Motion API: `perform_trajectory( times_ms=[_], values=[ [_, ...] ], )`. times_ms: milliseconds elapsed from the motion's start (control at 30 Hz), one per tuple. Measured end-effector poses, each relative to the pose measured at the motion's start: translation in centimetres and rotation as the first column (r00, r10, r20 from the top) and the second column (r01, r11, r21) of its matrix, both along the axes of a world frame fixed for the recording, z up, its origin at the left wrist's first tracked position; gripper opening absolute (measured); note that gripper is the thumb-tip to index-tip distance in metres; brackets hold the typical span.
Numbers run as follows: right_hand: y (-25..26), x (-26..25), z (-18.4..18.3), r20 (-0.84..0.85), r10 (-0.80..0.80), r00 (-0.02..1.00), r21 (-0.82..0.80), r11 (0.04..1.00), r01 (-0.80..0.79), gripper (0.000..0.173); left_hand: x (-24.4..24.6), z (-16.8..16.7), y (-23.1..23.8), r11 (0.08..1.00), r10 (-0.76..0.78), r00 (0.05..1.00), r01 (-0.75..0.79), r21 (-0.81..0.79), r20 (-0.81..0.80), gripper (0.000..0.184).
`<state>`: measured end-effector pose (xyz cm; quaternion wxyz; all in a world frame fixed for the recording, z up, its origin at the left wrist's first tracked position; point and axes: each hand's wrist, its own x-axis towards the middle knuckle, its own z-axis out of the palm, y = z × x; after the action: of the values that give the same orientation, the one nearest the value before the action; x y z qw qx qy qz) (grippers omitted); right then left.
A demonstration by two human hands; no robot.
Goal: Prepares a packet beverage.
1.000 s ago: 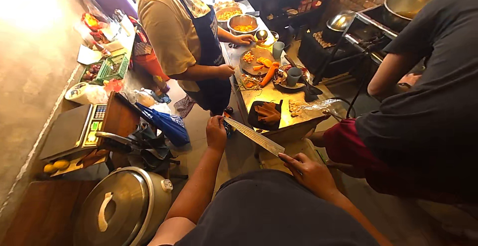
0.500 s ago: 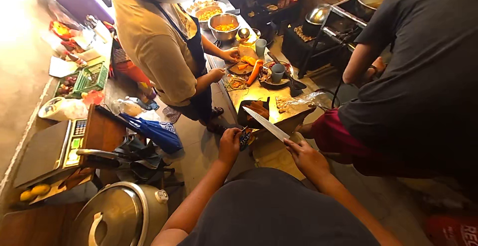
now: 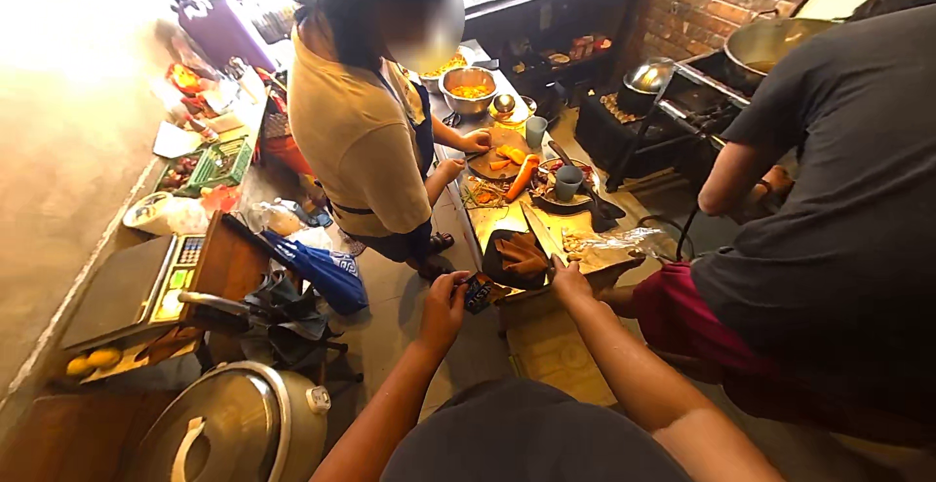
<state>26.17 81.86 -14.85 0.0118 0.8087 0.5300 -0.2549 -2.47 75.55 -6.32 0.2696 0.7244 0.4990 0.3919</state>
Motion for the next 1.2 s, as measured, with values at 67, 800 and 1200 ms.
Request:
perform_trajectory(
  times_ms=[67, 800, 1200],
  values=[
    [0.6, -0.8, -0.1, -0.001, 0.036, 0.999, 0.028, 0.999, -0.036, 0.054, -0.5, 0.0, 0.0, 1.0, 0.012, 1.0, -0.013, 0.011, 0.021, 0.024],
    [-4.7, -21.0, 4.9, -0.432, 0.791, 0.433, 0.686, 0.599, -0.412, 0.015, -9.7, 0.7, -3.7, 0.932, 0.3, 0.933, -0.242, -0.269, 0.2, 0.015],
    [-15.7, -19.9, 2.2, -0.655, 0.75, -0.091, 0.737, 0.607, -0.297, 0.011, -7.1, 1.9, -19.5, 0.681, 0.683, 0.182, -0.509, -0.527, 0.707, 0.022]
  ],
)
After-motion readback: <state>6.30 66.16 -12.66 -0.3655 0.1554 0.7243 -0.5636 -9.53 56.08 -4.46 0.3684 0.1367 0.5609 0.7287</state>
